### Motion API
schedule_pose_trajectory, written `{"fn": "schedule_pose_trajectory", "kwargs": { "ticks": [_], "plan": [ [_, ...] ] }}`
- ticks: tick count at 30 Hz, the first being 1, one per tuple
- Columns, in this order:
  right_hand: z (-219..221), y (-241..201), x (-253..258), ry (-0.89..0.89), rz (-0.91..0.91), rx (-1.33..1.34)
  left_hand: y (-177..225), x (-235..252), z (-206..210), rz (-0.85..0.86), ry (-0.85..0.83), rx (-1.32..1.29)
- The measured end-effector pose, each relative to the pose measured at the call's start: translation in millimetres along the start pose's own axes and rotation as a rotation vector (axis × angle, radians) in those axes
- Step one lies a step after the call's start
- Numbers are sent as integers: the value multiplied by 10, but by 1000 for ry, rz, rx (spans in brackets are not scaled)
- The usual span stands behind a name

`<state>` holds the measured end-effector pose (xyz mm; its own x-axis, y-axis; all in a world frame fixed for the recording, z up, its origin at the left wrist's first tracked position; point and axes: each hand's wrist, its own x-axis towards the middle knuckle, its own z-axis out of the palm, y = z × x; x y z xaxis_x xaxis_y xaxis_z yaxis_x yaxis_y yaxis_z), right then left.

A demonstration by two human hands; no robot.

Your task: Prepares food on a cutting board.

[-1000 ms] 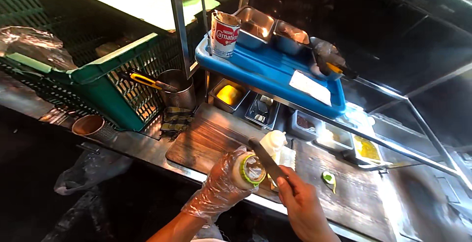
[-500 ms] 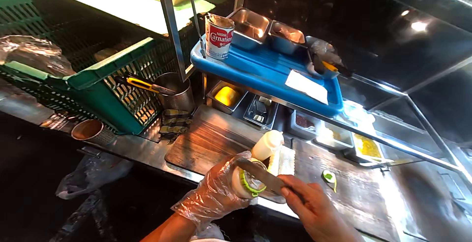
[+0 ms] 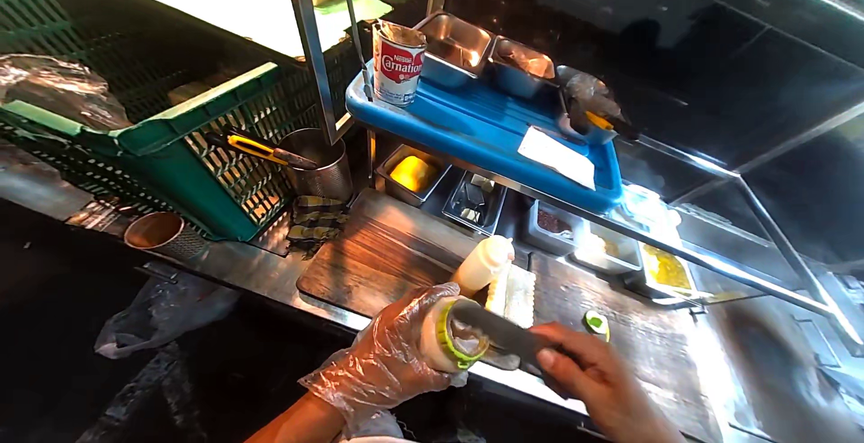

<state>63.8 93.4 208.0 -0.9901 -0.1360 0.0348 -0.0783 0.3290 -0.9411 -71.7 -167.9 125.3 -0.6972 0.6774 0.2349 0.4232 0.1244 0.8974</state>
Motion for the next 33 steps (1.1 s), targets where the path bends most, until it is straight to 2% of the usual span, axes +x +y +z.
{"fn": "schedule_pose_trajectory", "kwargs": {
  "ticks": [2,4,9,16,24,30,33],
  "plan": [
    [-54,32,-26,63,33,39,31,-17,-27,-11,5,30],
    [-65,60,7,97,21,-32,43,-9,-31,-8,6,51],
    [-12,72,77,108,-31,-263,125,16,-36,-8,44,50],
    [128,64,-55,158,-48,-340,162,32,-6,-66,137,115],
    [775,-259,-61,381,269,-300,60,89,249,-70,387,349],
    [1193,-275,172,523,363,-223,-162,192,495,-137,610,424],
    [1348,-206,299,570,386,-245,-206,253,595,-215,669,420]
  ]
}}
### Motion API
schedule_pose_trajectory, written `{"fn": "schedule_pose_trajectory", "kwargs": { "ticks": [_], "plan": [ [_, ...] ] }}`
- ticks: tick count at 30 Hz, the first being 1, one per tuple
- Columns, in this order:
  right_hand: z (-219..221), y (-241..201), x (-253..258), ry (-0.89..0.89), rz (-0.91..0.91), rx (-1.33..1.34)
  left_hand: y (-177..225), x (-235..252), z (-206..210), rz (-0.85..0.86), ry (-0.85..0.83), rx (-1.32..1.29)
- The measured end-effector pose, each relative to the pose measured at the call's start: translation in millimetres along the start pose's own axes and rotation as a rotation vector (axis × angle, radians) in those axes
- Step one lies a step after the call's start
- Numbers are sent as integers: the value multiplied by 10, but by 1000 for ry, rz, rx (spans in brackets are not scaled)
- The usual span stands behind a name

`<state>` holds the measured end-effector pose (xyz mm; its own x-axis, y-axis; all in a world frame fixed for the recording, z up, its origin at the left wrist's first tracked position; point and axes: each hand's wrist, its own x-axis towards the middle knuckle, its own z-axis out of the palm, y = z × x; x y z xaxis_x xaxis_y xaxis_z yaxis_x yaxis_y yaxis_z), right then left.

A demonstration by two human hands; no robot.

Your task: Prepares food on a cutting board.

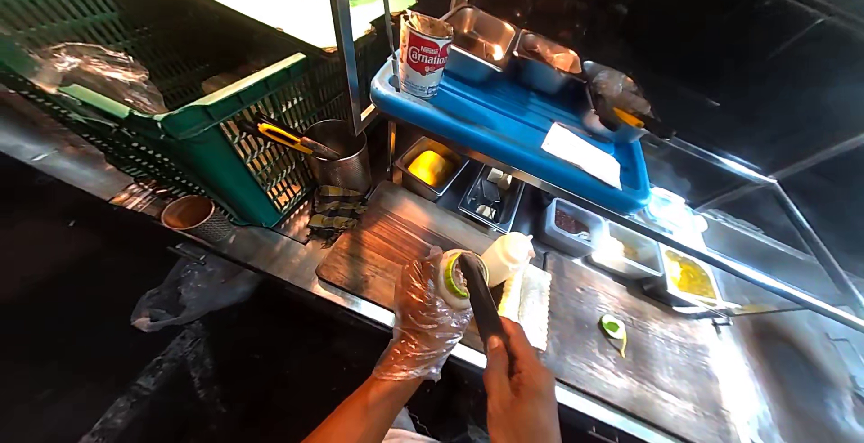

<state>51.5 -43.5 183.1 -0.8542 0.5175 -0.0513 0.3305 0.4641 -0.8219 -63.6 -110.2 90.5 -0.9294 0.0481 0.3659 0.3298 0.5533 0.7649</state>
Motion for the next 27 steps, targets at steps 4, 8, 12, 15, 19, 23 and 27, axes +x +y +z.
{"fn": "schedule_pose_trajectory", "kwargs": {
  "ticks": [4,8,12,15,19,23,27],
  "plan": [
    [303,35,-9,-14,45,84,59,-52,39,-305,-47,-281],
    [131,-48,-118,1,-15,586,-159,-75,88,-158,-8,-86],
    [-341,226,91,-41,49,437,-331,-232,141,-4,19,-52],
    [-868,377,280,-158,-130,-53,-313,-281,154,87,-17,49],
    [-1402,-32,458,-395,-426,-770,-357,-368,229,265,-82,15],
    [-1255,-349,610,-537,-666,-1249,-340,-448,265,374,-196,-79],
    [-938,-601,719,-751,-631,-1421,-375,-546,292,425,-225,-99]
  ]
}}
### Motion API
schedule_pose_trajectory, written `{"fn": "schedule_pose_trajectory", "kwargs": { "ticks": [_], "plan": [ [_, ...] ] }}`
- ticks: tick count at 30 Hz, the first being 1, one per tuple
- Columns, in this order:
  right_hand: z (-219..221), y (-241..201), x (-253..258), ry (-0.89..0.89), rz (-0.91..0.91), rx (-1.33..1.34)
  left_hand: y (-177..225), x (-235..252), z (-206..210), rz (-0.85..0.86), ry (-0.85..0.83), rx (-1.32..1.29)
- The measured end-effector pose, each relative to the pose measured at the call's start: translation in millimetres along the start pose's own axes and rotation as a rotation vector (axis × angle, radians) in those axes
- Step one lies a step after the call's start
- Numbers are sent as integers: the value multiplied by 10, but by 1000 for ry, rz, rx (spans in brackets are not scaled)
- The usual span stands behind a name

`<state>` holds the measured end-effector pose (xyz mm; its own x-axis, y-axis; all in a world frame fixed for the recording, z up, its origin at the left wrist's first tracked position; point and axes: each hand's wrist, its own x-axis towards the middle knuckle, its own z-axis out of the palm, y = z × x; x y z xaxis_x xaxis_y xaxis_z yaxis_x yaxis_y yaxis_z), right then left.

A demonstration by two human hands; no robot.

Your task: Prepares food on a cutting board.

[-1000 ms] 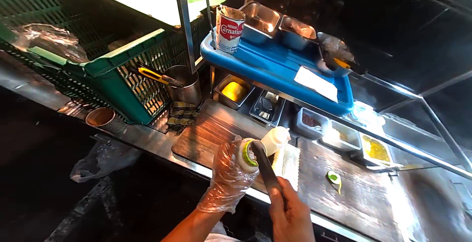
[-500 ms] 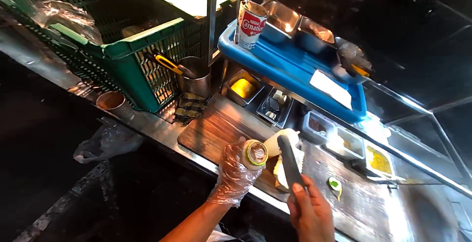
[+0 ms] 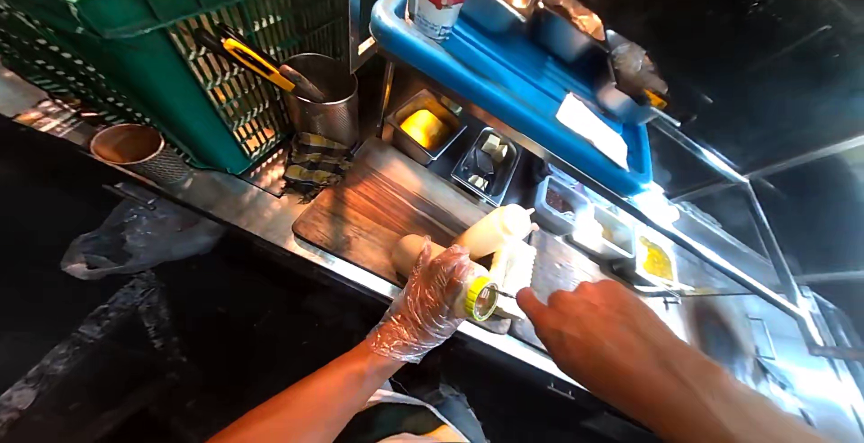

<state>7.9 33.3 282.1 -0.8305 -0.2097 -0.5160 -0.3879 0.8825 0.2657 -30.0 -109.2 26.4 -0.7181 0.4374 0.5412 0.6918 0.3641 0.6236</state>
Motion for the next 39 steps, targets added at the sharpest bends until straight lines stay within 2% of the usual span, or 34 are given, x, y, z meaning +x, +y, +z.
{"fn": "schedule_pose_trajectory", "kwargs": {
  "ticks": [2,3,10,16,23,29,32,34,39],
  "plan": [
    [-184,-86,141,-260,5,39,7,-44,-9,8,-36,-17],
    [-237,-109,191,-333,-5,54,5,-57,-5,13,-33,-28],
    [-286,-21,337,-625,-2,181,-29,-135,4,92,4,-6],
    [17,289,302,-604,41,532,-60,-187,-31,101,5,-35],
    [589,408,115,-604,152,1248,-133,-240,-130,108,-2,-72],
    [1020,175,-49,-612,280,1881,-191,-158,-327,-17,-71,-189],
    [1224,-59,-77,-582,254,2179,-240,-82,-407,-61,-102,-246],
    [1317,-232,-82,-537,233,2351,-261,-30,-433,-37,-60,-304],
    [1400,-545,-68,-424,166,2612,-299,-30,-446,-85,-50,-324]
  ]
}}
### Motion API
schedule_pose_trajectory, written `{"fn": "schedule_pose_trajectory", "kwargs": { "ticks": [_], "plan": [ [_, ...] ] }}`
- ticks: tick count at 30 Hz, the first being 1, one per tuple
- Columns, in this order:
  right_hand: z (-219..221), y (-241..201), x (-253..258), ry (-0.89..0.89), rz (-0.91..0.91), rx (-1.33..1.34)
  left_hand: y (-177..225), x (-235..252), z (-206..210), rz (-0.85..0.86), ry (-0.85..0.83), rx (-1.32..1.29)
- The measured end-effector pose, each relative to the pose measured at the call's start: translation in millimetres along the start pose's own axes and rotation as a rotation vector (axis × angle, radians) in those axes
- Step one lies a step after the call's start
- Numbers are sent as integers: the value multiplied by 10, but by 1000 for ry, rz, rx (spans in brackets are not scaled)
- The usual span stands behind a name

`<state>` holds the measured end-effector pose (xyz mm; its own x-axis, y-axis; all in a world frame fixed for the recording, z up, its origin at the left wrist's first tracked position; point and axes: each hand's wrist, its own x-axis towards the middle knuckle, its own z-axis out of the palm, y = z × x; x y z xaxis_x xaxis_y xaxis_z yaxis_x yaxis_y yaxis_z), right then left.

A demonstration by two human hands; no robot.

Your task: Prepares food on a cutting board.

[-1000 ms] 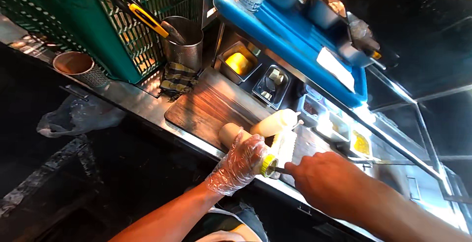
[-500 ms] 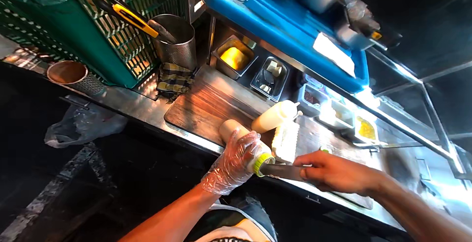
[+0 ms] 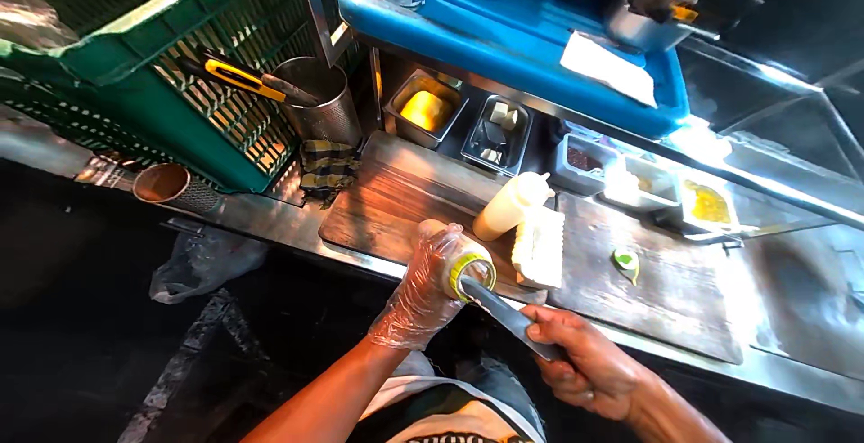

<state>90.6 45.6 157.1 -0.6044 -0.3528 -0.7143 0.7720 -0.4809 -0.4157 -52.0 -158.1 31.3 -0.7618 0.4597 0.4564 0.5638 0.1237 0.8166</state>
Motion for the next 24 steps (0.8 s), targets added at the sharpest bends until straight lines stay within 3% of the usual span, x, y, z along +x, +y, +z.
{"fn": "schedule_pose_trajectory", "kwargs": {
  "ticks": [16,20,24],
  "plan": [
    [661,273,460,62,-336,567,77,222,223,-203,186,180],
    [901,206,579,257,-464,509,126,360,209,-284,179,149],
    [1007,4,402,525,-430,274,181,473,268,-328,176,280]
  ]
}}
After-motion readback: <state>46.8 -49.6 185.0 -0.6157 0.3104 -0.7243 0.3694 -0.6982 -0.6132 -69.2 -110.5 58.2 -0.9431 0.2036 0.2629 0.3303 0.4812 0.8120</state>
